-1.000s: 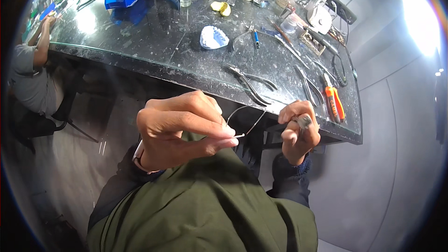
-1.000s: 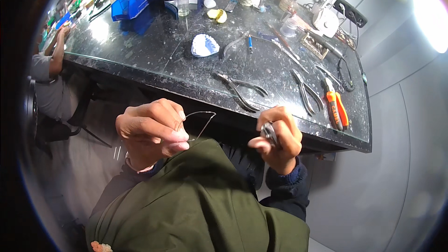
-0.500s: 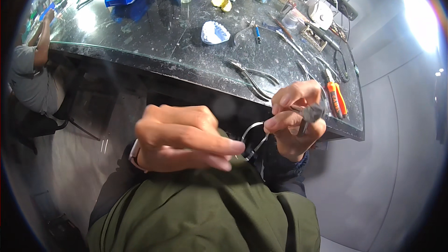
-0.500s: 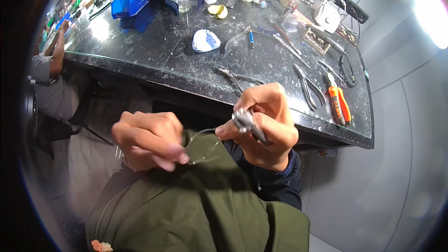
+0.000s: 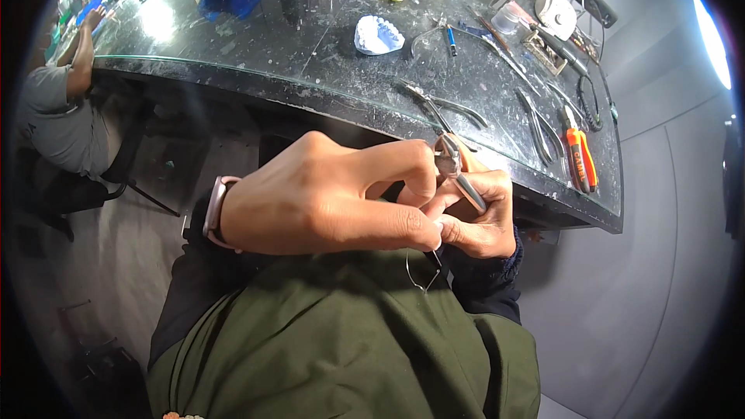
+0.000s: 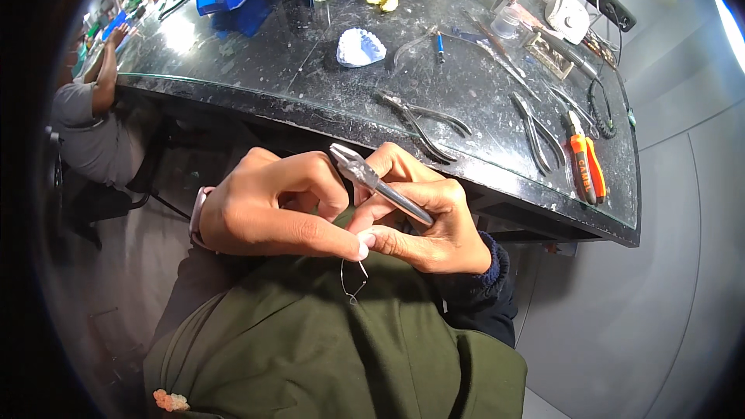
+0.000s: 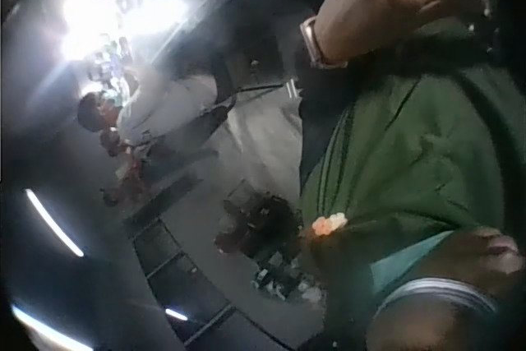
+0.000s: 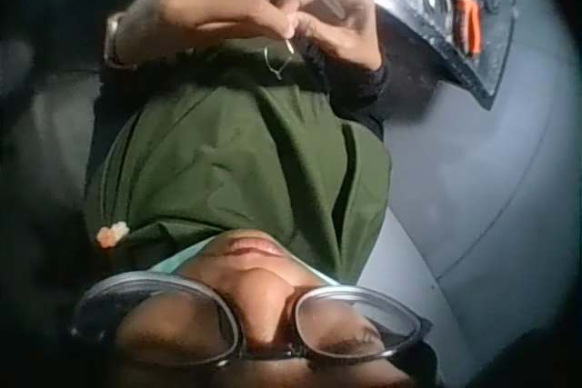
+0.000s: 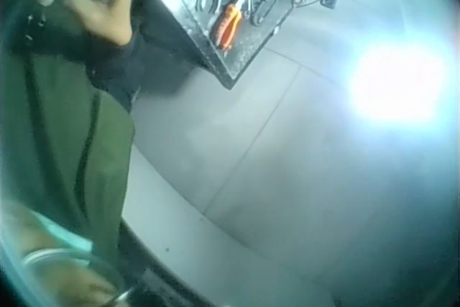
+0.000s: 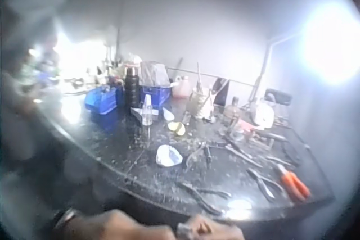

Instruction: The person holds a thin metal wire and a dental cast, using pliers to bend and shape the wire, and places it against the cast.

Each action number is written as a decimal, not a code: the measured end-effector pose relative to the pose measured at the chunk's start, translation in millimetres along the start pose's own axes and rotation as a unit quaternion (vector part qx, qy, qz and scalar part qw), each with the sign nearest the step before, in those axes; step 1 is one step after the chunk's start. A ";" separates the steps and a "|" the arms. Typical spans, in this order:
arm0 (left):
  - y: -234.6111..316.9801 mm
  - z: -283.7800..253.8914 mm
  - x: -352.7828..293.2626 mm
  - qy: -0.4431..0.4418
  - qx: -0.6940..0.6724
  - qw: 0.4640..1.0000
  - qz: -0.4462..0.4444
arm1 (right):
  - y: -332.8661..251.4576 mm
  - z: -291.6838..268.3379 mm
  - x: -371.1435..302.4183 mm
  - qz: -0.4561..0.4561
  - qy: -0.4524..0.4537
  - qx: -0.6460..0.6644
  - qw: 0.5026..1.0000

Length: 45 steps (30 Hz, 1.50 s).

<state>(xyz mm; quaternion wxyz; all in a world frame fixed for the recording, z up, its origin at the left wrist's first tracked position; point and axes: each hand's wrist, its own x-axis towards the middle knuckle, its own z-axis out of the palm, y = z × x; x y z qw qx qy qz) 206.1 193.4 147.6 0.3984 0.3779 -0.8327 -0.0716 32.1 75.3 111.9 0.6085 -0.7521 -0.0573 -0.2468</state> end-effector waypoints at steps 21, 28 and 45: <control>-9.7 6.7 -2.9 -0.033 -0.321 0.944 0.076 | 27.1 -3.2 5.3 -0.085 -0.281 0.179 0.939; -10.5 7.2 -2.7 -0.043 -0.324 0.940 0.092 | 26.8 0.9 5.1 -0.085 -0.277 0.174 0.941; -11.4 10.2 -0.1 -0.012 -0.340 0.935 0.102 | 34.8 8.6 0.7 -0.097 -0.263 0.236 0.930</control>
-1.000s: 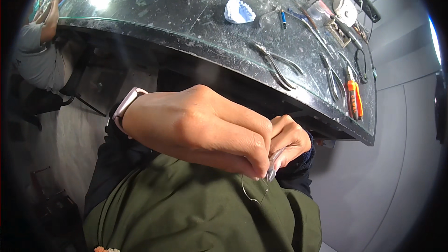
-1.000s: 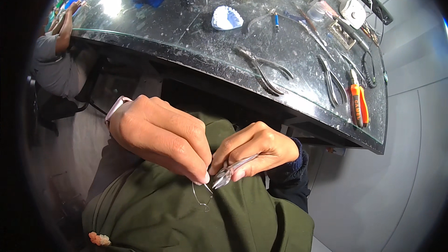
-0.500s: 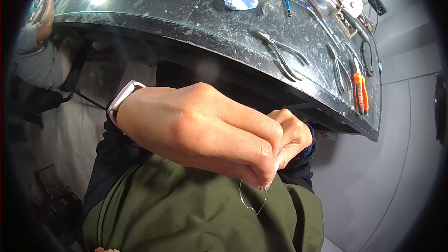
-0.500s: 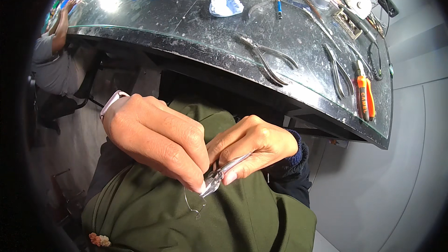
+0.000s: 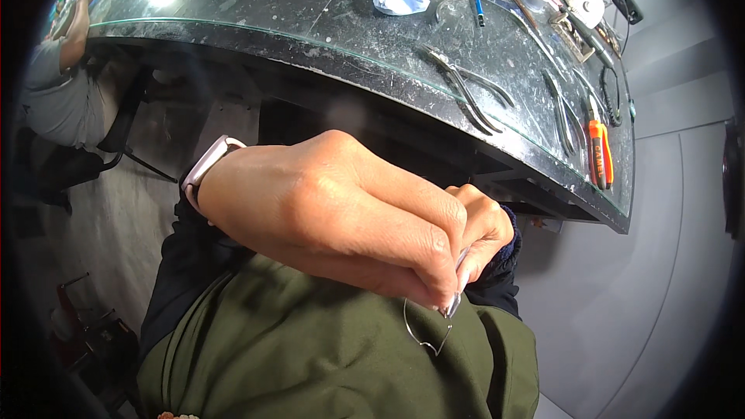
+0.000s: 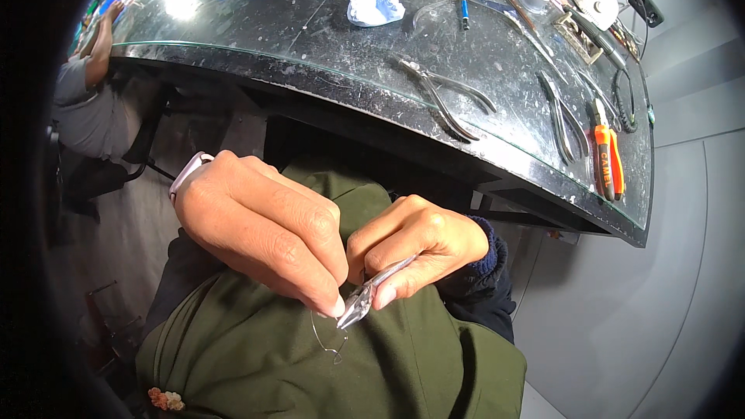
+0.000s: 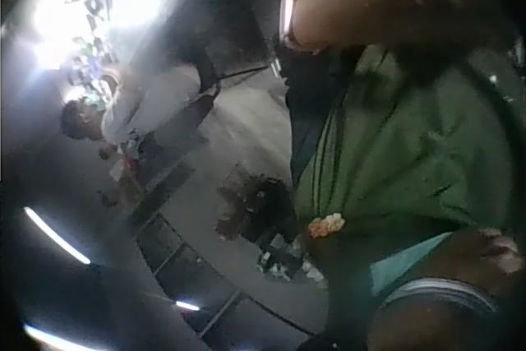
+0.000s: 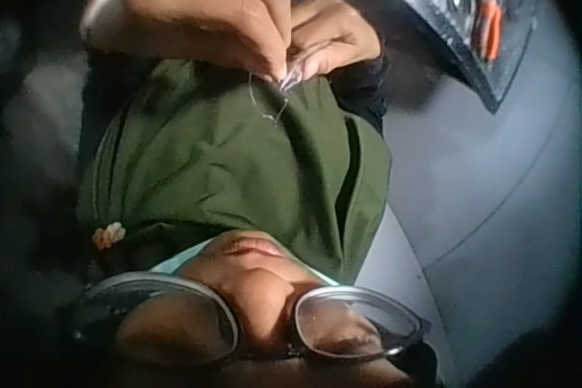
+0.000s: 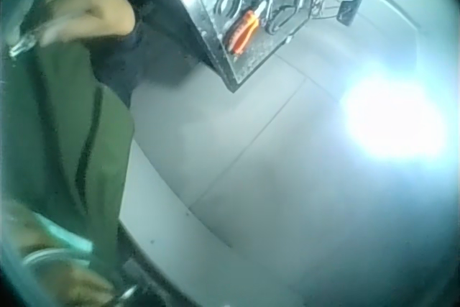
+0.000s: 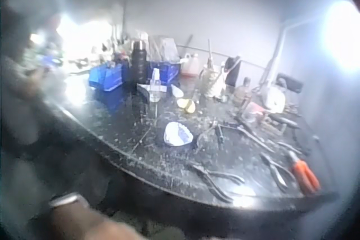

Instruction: The person holds a thin metal wire and a dental cast, using pliers to bend and shape the wire, and places it against the cast.

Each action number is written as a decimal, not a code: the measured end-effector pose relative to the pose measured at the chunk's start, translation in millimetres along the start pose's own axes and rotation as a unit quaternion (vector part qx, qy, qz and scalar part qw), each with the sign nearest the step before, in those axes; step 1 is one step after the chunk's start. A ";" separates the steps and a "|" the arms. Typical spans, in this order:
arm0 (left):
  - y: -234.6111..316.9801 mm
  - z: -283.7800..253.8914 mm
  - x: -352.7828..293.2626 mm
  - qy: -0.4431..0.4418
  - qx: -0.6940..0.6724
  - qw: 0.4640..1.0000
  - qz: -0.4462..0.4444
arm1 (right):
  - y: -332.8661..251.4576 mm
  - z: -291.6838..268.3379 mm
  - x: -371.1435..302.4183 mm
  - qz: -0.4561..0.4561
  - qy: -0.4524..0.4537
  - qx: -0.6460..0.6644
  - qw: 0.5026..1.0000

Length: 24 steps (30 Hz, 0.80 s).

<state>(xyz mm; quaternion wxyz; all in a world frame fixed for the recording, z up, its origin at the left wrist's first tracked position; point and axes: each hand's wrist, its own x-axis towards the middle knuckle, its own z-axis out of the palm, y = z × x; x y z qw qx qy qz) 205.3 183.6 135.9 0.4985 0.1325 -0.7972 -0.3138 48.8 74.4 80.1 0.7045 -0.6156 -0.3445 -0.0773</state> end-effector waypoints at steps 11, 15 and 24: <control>0.6 3.1 -0.8 0.010 -0.039 0.999 -0.013 | 2.2 6.1 -1.6 0.013 0.009 0.020 1.000; -2.9 7.7 -3.6 0.035 -0.030 0.999 -0.003 | 7.2 6.6 -5.3 -0.029 0.025 0.001 0.999; -1.5 38.9 -1.3 0.215 0.013 0.975 0.047 | 19.4 12.6 4.8 -0.190 0.106 -0.073 0.973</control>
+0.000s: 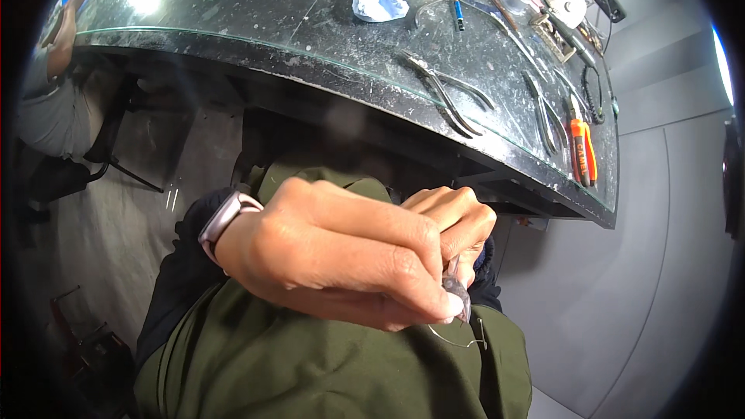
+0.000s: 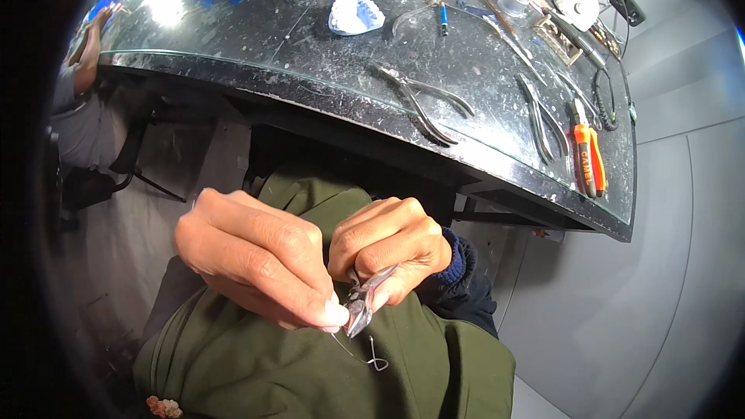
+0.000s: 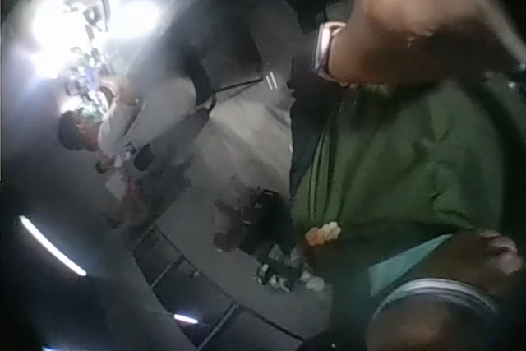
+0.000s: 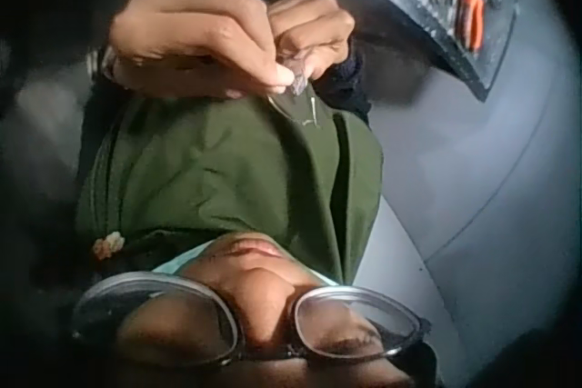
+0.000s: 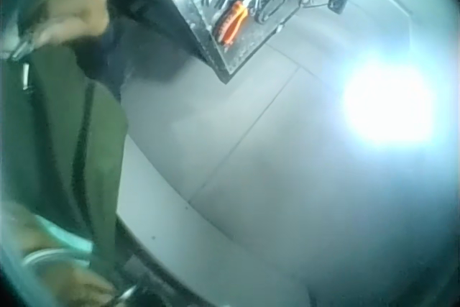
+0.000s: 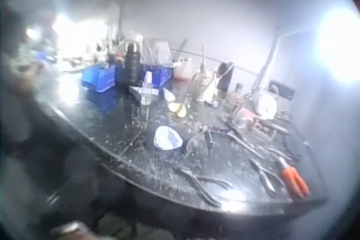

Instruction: The person holds a thin metal wire and a dental cast, using pliers to bend and shape the wire, and places it against the cast.

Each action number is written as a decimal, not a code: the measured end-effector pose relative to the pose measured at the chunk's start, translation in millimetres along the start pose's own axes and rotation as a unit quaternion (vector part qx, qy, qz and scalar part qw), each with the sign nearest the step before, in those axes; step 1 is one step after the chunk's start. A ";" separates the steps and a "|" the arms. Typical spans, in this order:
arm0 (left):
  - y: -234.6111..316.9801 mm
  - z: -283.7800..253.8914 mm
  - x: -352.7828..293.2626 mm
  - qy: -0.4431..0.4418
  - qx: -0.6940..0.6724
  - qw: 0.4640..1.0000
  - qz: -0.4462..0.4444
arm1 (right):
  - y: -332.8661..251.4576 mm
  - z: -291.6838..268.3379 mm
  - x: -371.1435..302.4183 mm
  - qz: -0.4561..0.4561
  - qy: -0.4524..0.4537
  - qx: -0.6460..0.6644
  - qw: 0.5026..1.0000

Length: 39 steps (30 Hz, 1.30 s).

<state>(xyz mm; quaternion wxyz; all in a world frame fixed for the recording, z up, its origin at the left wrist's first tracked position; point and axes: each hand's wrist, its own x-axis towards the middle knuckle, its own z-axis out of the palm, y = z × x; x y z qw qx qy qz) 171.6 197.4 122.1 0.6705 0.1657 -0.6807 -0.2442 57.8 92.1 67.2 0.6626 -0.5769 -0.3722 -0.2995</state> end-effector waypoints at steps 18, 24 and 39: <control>9.8 -0.8 1.7 0.082 0.093 0.987 -0.106 | -81.5 -22.3 -2.4 0.305 0.049 -0.320 0.896; 8.2 -2.3 0.5 0.105 0.142 0.978 -0.107 | -74.1 -61.6 -7.9 0.258 0.151 -0.767 0.567; 9.9 -15.4 -1.1 0.151 0.039 0.969 -0.191 | -180.8 -119.6 -102.0 0.419 0.268 -0.806 0.320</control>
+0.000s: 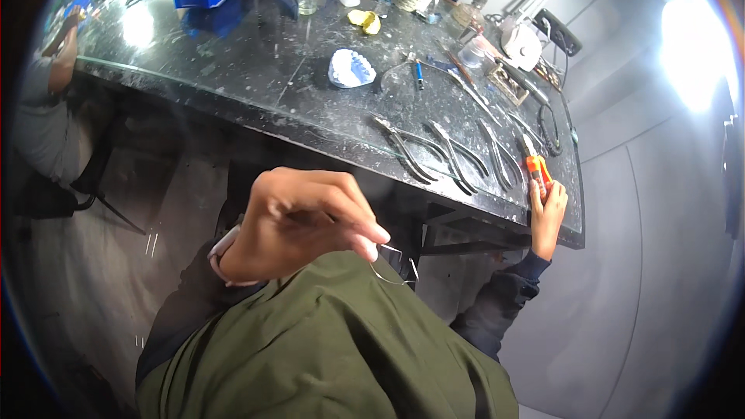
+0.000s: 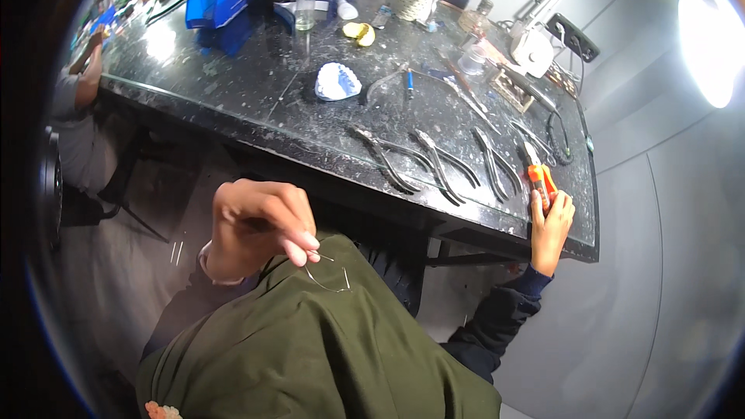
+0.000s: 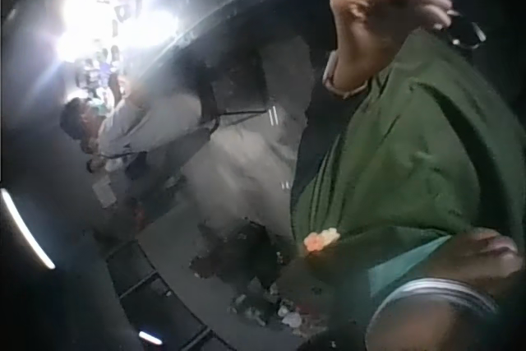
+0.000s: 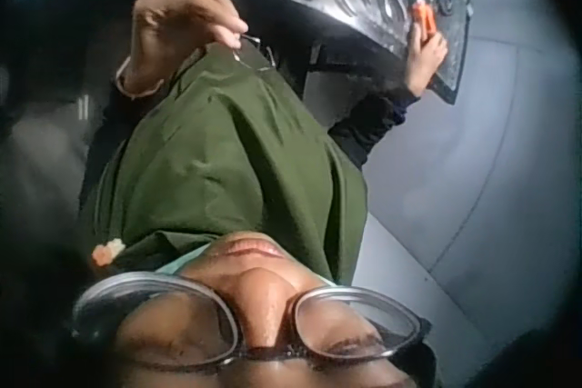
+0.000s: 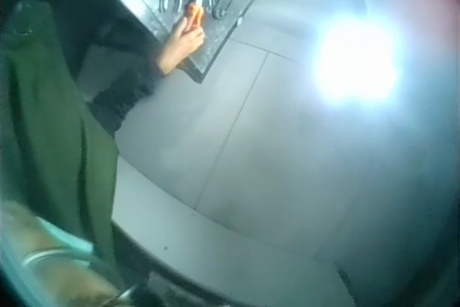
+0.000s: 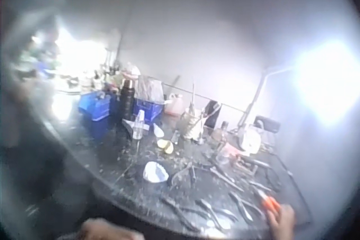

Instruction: The person holds a thin metal wire and a dental cast, using pliers to bend and shape the wire, and places it against the cast.

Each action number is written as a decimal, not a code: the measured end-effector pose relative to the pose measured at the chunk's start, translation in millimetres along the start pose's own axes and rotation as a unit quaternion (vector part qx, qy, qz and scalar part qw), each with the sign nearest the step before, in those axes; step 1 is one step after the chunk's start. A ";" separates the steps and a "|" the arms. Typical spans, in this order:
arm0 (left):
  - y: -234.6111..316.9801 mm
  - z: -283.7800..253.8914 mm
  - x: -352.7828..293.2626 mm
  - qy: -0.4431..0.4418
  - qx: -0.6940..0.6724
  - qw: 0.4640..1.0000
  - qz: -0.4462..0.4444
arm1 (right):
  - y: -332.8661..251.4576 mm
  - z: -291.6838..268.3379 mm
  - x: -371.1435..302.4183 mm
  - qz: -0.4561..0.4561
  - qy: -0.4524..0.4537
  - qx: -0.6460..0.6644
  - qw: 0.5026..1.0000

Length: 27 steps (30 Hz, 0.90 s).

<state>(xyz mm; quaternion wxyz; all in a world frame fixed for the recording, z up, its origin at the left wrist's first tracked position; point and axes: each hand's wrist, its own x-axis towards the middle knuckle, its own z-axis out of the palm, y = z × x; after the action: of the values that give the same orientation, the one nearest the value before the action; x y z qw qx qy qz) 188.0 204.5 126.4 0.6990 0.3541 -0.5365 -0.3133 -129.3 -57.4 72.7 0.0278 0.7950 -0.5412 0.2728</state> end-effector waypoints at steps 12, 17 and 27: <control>-7.3 -20.3 5.8 -0.077 -0.015 0.996 -0.043 | -36.9 -21.0 -27.3 -0.017 0.114 0.350 0.930; -15.4 -14.7 3.9 -0.072 -0.109 0.988 -0.077 | -122.8 -2.5 -92.6 -0.141 -0.229 0.633 0.726; -22.4 -10.5 4.9 -0.093 -0.120 0.970 -0.188 | -161.9 6.3 -106.1 -0.216 -0.355 0.591 0.691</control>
<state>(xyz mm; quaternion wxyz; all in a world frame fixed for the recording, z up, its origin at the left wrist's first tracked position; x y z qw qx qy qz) 198.0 189.8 108.5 0.6119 0.3312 -0.4820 -0.5325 -13.1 97.0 58.8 -0.5839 0.7797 -0.0513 0.2203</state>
